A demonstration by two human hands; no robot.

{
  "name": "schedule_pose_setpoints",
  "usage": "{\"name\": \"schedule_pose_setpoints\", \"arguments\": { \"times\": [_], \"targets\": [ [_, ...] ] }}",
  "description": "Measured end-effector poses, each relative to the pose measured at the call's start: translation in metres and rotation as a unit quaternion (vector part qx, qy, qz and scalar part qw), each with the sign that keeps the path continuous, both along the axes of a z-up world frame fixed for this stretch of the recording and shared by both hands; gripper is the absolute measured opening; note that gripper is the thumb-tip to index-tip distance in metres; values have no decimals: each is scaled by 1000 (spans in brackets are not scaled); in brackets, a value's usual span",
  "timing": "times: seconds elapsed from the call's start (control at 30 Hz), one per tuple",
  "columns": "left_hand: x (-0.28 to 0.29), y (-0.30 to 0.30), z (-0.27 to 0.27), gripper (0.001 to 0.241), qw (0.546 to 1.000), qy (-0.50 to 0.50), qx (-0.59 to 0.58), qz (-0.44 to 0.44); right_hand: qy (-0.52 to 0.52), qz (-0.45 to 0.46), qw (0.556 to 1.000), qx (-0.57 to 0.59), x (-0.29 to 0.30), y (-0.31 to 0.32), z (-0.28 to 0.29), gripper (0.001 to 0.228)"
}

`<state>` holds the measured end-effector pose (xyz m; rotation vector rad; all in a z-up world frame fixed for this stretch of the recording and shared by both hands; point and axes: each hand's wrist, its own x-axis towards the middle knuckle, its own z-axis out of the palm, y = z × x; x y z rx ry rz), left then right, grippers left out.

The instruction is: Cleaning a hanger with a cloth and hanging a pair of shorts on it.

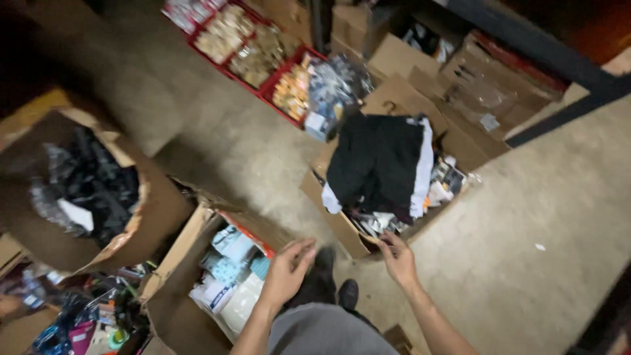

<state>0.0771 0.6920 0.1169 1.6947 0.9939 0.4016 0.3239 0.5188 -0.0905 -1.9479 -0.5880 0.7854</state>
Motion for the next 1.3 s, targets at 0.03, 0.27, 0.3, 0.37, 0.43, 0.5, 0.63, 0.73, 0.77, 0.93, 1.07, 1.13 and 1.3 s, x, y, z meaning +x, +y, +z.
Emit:
{"name": "schedule_pose_setpoints", "arguments": {
  "times": [0.03,0.27,0.3,0.37,0.43,0.5,0.63,0.73,0.77,0.93,1.07,1.13,1.3],
  "targets": [
    [-13,-2,2,32,1000,-3,11,8,-3,8,1000,11,-1,1,-3,41],
    [-95,-11,22,32,993,7,105,59,-5,34,995,96,-49,-7,-1,46],
    [-101,-9,35,32,992,11,102,77,-7,37,995,88,-60,-6,0,44],
    [-119,-9,39,32,992,15,84,91,-22,59,997,41,-87,-10,-1,36],
    [-139,-4,35,33,993,16,66,97,-41,73,996,-7,-115,-9,5,31],
    [-164,2,22,31,993,-16,88,82,103,52,993,28,-150,-5,15,47],
    [-222,5,-2,30,994,-54,89,40,28,67,997,41,-216,-8,-3,44],
    [-266,8,-15,29,997,-53,54,-10,-13,46,999,17,-279,-6,4,35],
    [-278,8,-21,29,998,-45,41,-34,-8,8,1000,8,-303,-7,6,39],
    [-314,-11,-28,29,987,-36,-14,-158,16,-79,996,39,-411,-44,26,44],
    [-313,-34,-19,30,970,-45,-52,-235,6,-90,996,4,-463,-65,89,43],
    [-308,-47,-12,31,959,-42,-66,-271,34,-124,992,-8,-476,-78,98,44],
    [-301,-89,-6,30,906,-95,-36,-410,-49,-242,969,29,-518,-142,72,42]
  ]
}}
